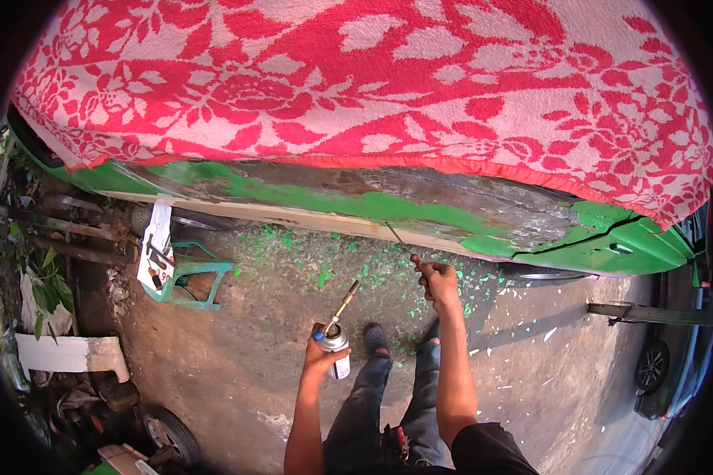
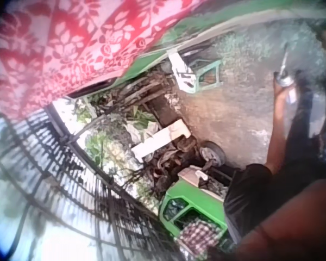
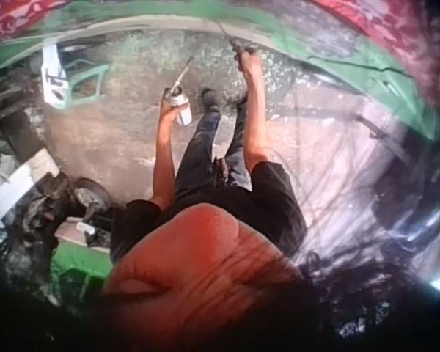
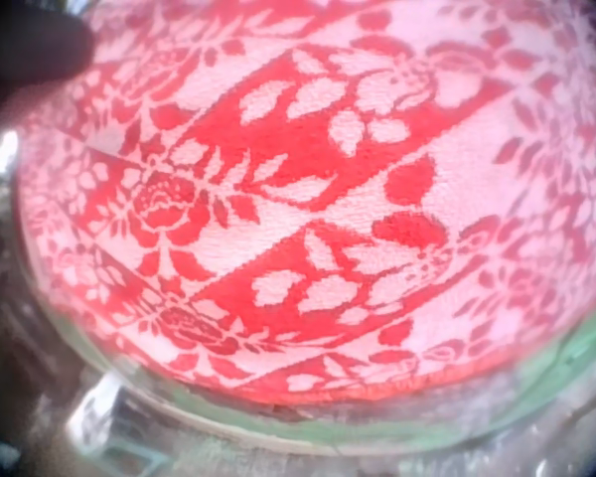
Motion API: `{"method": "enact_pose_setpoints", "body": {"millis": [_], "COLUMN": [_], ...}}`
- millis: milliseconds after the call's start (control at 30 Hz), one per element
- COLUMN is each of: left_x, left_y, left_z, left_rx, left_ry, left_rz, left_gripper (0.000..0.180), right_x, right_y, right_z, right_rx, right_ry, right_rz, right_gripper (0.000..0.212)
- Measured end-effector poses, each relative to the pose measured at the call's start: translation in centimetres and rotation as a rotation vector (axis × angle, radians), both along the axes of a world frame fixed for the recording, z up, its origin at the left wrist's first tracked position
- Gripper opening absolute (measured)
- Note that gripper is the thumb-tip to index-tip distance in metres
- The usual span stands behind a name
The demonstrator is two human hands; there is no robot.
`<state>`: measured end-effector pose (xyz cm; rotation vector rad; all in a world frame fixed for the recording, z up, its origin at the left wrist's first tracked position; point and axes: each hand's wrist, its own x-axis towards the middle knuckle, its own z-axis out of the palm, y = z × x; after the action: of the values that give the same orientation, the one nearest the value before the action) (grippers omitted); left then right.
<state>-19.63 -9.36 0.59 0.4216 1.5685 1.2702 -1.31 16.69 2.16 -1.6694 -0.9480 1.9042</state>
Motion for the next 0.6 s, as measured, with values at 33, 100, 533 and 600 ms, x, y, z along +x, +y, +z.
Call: {"method": "enact_pose_setpoints", "body": {"millis": [33,100,533,600], "left_x": [-0.2,-0.4,0.5,1.1], "left_y": [0.0,-0.4,0.4,0.9], "left_z": [0.5,0.5,0.1,0.0], "left_rx": [-0.011,0.019,0.027,0.007], "left_ry": [-0.005,-0.006,-0.001,-0.01], "left_rz": [0.003,0.01,-0.022,-0.026], "left_gripper": [0.054,0.053,0.056,0.056], "right_x": [-0.1,0.6,-1.0,-0.4], "right_y": [0.0,-0.5,-0.7,-0.8], "right_z": [0.0,0.3,-1.8,-1.9], "right_rx": [-0.012,-0.032,-0.092,-0.069], "right_ry": [-0.007,-0.004,0.077,0.068], "right_rz": [0.018,0.002,0.01,0.031], "right_gripper": [0.025,0.025,0.022,0.022]}}
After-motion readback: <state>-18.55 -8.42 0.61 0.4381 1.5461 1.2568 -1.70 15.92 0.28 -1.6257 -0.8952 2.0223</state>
